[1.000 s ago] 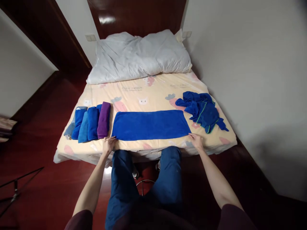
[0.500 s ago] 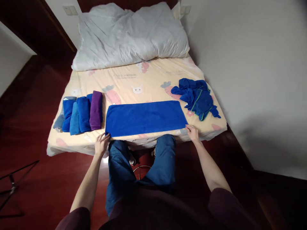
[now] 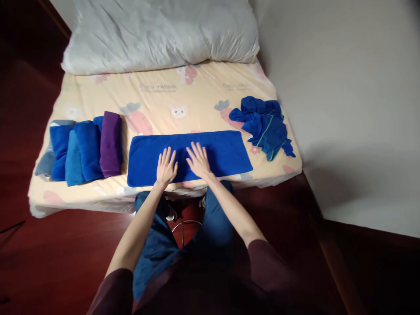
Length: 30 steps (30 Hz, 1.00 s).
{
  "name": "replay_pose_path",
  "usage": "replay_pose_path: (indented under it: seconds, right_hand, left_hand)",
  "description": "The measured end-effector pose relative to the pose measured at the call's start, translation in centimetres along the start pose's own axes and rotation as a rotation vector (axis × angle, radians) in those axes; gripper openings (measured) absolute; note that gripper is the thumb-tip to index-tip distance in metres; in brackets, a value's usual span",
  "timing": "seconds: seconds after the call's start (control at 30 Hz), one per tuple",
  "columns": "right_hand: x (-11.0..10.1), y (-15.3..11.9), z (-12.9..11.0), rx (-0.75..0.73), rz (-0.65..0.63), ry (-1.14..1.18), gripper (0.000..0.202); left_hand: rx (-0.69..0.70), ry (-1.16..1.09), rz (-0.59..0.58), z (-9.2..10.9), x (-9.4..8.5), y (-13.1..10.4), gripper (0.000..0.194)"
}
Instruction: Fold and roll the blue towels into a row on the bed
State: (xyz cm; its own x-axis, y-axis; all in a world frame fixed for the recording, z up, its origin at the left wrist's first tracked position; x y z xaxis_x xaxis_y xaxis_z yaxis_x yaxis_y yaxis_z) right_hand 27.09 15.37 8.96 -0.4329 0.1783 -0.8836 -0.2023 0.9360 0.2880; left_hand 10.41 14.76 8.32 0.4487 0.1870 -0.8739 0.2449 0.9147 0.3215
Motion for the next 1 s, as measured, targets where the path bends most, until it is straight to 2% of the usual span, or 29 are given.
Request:
replay_pose_path:
  seconds: [0.1, 0.17, 0.33, 0.4, 0.47, 0.57, 0.7, 0.8, 0.9, 1.0]
  right_hand:
    - [4.9, -0.1, -1.9, 0.014, -0.13, 0.047, 0.055]
    - [6.6, -0.8, -1.8, 0.03, -0.148, 0.042, 0.055]
    - [7.2, -1.4, -1.2, 0.012, -0.126, 0.026, 0.056]
    - [6.9, -1.3, -1.0, -0.004, -0.132, 0.028, 0.057]
    - [6.3, -1.5, 0.0, -0.016, -0.14, 0.035, 0.058]
    - [4.4, -2.6, 4.6, 0.038, -0.138, 0.011, 0.062]
    - [-0.3, -5.6, 15.3, 0.206, -0.107, -0.124, 0.066]
    - [-3.8, -8.4, 22.8, 0.408, -0.051, -0.249, 0.07]
    - [-5.1, -10.0, 26.1, 0.459, -0.03, -0.304, 0.07]
    - [-4.9, -10.6, 26.6, 0.452, -0.031, -0.337, 0.07]
  left_hand:
    - [-0.037, -0.042, -0.07, 0.1, 4.5, -1.0, 0.061]
    - [-0.07, -0.052, -0.067, -0.3, 5.9, -2.1, 0.061]
    - [-0.067, -0.08, -0.047, -0.4, 6.2, -2.5, 0.062]
    - [-0.08, -0.085, -0.052, -0.5, 5.7, -2.3, 0.062]
    - [-0.123, -0.081, -0.039, -1.6, 4.8, -2.6, 0.064]
    - [-0.227, -0.031, 0.02, -5.2, 2.2, -4.1, 0.067]
    - [-0.385, 0.087, 0.086, -11.8, -2.2, -8.0, 0.072]
    - [-0.445, 0.143, 0.065, -15.0, -4.2, -10.5, 0.075]
    - [-0.459, 0.169, 0.041, -15.9, -4.4, -11.6, 0.076]
    - [-0.477, 0.196, 0.038, -15.9, -4.0, -11.7, 0.076]
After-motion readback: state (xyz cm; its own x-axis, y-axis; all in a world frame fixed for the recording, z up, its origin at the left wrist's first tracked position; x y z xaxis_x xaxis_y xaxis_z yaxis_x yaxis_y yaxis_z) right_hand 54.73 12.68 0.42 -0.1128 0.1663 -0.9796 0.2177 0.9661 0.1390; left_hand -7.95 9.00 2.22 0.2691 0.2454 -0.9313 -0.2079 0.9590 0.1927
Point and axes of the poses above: each hand's wrist, its own y-axis towards the middle knuckle, its own x-axis out of the palm, z = x × y, the point moved 7 cm from there along y, towards the middle knuckle, and after that the axes turned 8 degrees about z, right-handed, at the moved point
